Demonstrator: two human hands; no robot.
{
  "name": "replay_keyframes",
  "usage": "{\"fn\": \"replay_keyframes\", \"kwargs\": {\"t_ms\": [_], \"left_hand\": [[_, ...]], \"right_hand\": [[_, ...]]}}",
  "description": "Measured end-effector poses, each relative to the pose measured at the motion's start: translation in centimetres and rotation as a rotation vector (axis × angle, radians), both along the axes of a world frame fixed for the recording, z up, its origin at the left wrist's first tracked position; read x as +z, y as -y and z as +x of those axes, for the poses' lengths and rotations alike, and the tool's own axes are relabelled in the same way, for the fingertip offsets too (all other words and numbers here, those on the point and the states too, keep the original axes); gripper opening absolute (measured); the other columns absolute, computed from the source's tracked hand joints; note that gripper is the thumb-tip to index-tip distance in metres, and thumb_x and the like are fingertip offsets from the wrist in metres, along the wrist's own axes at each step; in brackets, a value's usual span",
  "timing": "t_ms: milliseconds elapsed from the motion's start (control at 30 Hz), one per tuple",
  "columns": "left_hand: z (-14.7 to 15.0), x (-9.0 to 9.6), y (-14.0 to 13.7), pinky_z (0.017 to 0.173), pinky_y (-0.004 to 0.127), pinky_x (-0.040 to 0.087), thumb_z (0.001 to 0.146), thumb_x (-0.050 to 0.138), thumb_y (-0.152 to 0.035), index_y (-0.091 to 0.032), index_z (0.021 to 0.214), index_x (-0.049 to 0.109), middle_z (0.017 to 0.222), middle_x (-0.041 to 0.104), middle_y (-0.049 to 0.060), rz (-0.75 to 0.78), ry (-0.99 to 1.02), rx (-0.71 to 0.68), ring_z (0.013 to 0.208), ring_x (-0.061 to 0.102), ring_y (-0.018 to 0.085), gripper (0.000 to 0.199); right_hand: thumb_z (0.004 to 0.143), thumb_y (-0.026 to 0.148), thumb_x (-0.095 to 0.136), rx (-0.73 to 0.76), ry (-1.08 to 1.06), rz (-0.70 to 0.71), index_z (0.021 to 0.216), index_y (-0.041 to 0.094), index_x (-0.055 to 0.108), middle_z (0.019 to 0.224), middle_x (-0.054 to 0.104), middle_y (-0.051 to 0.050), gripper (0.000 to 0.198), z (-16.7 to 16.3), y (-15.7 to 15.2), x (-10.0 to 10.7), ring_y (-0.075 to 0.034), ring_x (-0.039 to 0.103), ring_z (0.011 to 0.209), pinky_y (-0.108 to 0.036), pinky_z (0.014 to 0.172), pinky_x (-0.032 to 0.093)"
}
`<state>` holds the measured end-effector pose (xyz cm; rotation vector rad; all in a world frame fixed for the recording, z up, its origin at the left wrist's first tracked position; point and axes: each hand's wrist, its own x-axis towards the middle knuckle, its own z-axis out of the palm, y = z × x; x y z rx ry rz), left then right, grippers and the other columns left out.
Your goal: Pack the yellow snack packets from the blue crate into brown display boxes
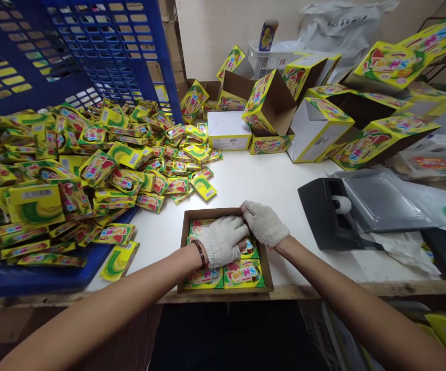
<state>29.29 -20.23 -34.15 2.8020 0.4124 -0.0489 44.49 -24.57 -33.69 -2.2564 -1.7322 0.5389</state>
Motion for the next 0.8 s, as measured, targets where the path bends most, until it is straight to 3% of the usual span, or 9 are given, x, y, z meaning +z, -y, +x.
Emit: {"fn": "replay_keyframes", "kwargs": {"t_ms": [100, 233, 367, 633, 800], "left_hand": [[0.3, 0.8, 0.3, 0.092, 0.038, 0.044, 0.086, 0.048, -0.024, -0.019, 0.107, 0.058, 0.112, 0.062, 0.008, 0.057, -0.125, 0.189, 0.105, 0.056, 0.024, 0.024], [0.7, 1.0, 0.1, 0.081, 0.04, 0.046, 0.083, 0.05, -0.019, -0.017, 0.108, 0.057, 0.105, 0.063, 0.011, 0.084, -0.186, 0.401, 0.097, 0.059, 0.027, 0.027], [1.1, 0.7, 0.0, 0.085, 0.042, 0.043, 0.08, 0.053, -0.018, -0.017, 0.112, 0.057, 0.115, 0.06, 0.012, 0.109, -0.181, 0.422, 0.104, 0.056, 0.029, 0.033], [0.8, 1.4, 0.5, 0.086, 0.044, 0.042, 0.081, 0.049, -0.018, -0.017, 0.103, 0.059, 0.11, 0.06, 0.012, 0.175, -0.133, 0.401, 0.104, 0.054, 0.029, 0.024], [0.1, 0.9, 1.1, 0.081, 0.037, 0.047, 0.08, 0.049, -0.015, -0.02, 0.114, 0.052, 0.106, 0.063, 0.008, 0.054, -0.136, 0.404, 0.097, 0.06, 0.025, 0.034]], "right_hand": [[0.094, 0.018, 0.036, -0.005, -0.014, 0.014, 0.1, 0.018, 0.064, 0.101, 0.071, -0.006, 0.029, 0.0, 0.1, -0.1, -0.016, 0.061, 0.091, -0.023, 0.077, 0.039], [0.094, 0.019, 0.035, -0.016, 0.009, 0.02, 0.099, 0.019, 0.064, 0.1, 0.071, -0.006, 0.029, 0.0, 0.0, -0.1, -0.017, 0.061, 0.089, -0.024, 0.075, 0.039], [0.094, 0.02, 0.035, -0.041, 0.033, 0.024, 0.099, 0.019, 0.065, 0.099, 0.072, -0.006, 0.03, -0.3, 0.1, -0.2, -0.017, 0.061, 0.087, -0.025, 0.073, 0.039], [0.095, 0.02, 0.036, -0.07, -0.002, 0.034, 0.1, 0.019, 0.064, 0.1, 0.071, -0.006, 0.029, -0.4, 0.1, -0.4, -0.017, 0.062, 0.089, -0.024, 0.074, 0.039], [0.095, 0.02, 0.034, -0.082, -0.021, 0.049, 0.103, 0.019, 0.065, 0.099, 0.071, -0.007, 0.032, -0.2, 0.2, -0.7, -0.018, 0.062, 0.089, -0.026, 0.077, 0.043]]}}
